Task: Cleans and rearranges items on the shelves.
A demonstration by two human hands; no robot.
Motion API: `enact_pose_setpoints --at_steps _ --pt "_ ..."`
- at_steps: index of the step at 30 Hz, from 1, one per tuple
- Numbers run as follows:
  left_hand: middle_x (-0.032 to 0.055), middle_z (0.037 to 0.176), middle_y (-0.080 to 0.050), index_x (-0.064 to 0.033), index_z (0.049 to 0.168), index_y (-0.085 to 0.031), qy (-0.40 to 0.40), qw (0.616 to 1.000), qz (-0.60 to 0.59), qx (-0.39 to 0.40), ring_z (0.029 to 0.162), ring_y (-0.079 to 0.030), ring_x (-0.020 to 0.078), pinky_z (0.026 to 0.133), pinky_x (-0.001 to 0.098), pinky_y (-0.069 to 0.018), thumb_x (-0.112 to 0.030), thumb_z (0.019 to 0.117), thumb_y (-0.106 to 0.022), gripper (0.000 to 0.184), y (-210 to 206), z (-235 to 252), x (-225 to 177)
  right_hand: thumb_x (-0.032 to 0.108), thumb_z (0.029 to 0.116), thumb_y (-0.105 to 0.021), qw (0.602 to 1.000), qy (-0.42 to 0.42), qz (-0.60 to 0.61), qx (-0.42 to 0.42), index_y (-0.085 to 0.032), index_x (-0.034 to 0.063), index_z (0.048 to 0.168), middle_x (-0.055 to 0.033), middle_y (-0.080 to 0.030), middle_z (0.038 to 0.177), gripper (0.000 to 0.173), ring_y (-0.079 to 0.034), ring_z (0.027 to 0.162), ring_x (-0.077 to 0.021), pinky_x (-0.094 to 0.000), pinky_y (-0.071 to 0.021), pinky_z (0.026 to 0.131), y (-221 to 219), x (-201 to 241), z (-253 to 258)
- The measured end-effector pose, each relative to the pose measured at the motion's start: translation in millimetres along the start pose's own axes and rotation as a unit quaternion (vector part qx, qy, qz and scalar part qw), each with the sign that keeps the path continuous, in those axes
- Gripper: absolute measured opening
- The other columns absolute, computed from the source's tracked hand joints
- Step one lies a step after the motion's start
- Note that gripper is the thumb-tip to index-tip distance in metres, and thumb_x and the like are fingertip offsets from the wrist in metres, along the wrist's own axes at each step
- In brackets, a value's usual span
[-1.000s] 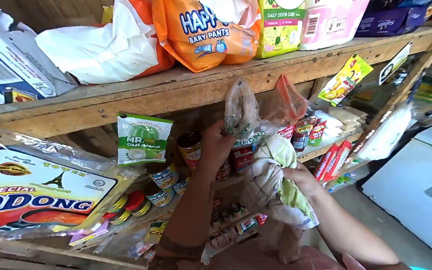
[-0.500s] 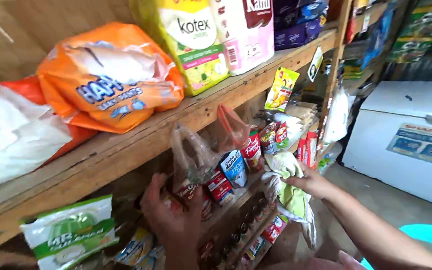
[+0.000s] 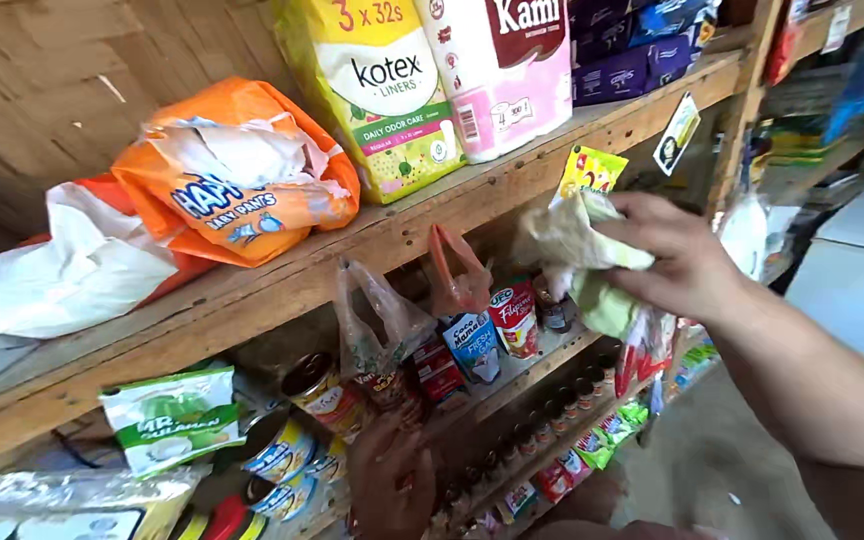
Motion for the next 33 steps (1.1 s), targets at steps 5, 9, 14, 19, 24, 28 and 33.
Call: enact_pose_setpoints --at_steps 5,9,14,19,24,28,33 --pt "-0.0027 0.126 -0.06 -0.0225 0.114 -0.067 0.055 0.996 0.055 0.053 0.124 -0.054 0.0067 0.107 0.0242 -0.0435 -0.034 0.1037 -0.058 0.018 26 -31 -15 0.008 0.0866 -0.064 0.988 0.136 -0.044 0.057 -0.072 0.0174 0.125 -0.023 -0.062 0.128 0.041 -0.065 0.109 -0.0397 -0.0559 -0.0559 0.082 -17 24 86" --pt "-0.0014 0.125 -0.062 -0.0218 0.112 -0.069 0.104 0.99 0.068 0.071 0.123 -0.056 0.0063 0.105 0.0232 -0.0466 -0.025 0.1004 -0.062 0.014 53 -60 -30 0.006 0.0819 -0.078 0.933 0.15 -0.1 0.311 -0.072 0.0259 0.123 -0.0184 -0.062 0.128 0.046 -0.064 0.106 -0.0416 -0.0592 -0.0558 0.079 -43 45 92" --pt "0.0009 0.123 -0.064 -0.0172 0.111 -0.069 0.146 0.983 0.08 0.073 0.119 -0.059 0.005 0.1 0.021 -0.0505 -0.022 0.0992 -0.063 0.014 85 -85 -40 0.008 0.0885 -0.071 0.895 0.144 -0.076 0.415 -0.077 0.0276 0.116 -0.0037 -0.072 0.11 0.034 -0.07 0.095 -0.0268 -0.0572 -0.0576 0.075 -7 25 91" --pt "-0.0009 0.123 -0.065 -0.0196 0.115 -0.068 0.146 0.983 0.074 0.089 0.12 -0.06 0.0065 0.102 0.0238 -0.0506 -0.024 0.0996 -0.063 0.017 97 -91 -44 0.001 0.085 -0.07 0.961 0.119 -0.074 0.24 -0.068 0.0196 0.132 -0.0222 -0.06 0.131 0.051 -0.064 0.109 -0.0452 -0.0671 -0.0532 0.08 -25 28 110" --pt "-0.0023 0.124 -0.067 -0.0228 0.118 -0.069 0.147 0.982 0.068 0.096 0.121 -0.06 0.0079 0.103 0.0274 -0.05 -0.024 0.0999 -0.064 0.019 115 -110 -44 0.009 0.089 -0.075 0.856 0.091 -0.128 0.492 -0.073 0.0298 0.125 -0.007 -0.069 0.124 0.041 -0.068 0.106 -0.032 -0.06 -0.0566 0.084 -27 18 68" --pt "0.0041 0.118 -0.07 -0.0169 0.114 -0.071 0.181 0.976 0.051 0.111 0.119 -0.062 0.011 0.104 0.0293 -0.0505 -0.023 0.0997 -0.064 0.018 133 -132 -47 -0.001 0.0847 -0.072 0.923 0.088 -0.15 0.343 -0.073 0.0204 0.125 -0.0162 -0.069 0.119 0.045 -0.069 0.096 -0.0412 -0.067 -0.0546 0.074 20 51 88" --pt "0.0144 0.113 -0.071 -0.0065 0.111 -0.073 0.211 0.965 0.023 0.153 0.113 -0.066 0.0181 0.1 0.0311 -0.0525 -0.019 0.0984 -0.064 0.02 149 -150 -53 0.01 0.0863 -0.074 0.952 0.031 -0.22 0.212 -0.064 0.0126 0.136 -0.0292 -0.06 0.122 0.051 -0.063 0.1 -0.0536 -0.0697 -0.0509 0.071 -14 112 107"
Point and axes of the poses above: each hand's wrist, its own z-axis towards the middle knuckle, its own y-axis out of the back of the hand, x = y × z, the point moved 3 cm from there along z, towards the middle knuckle
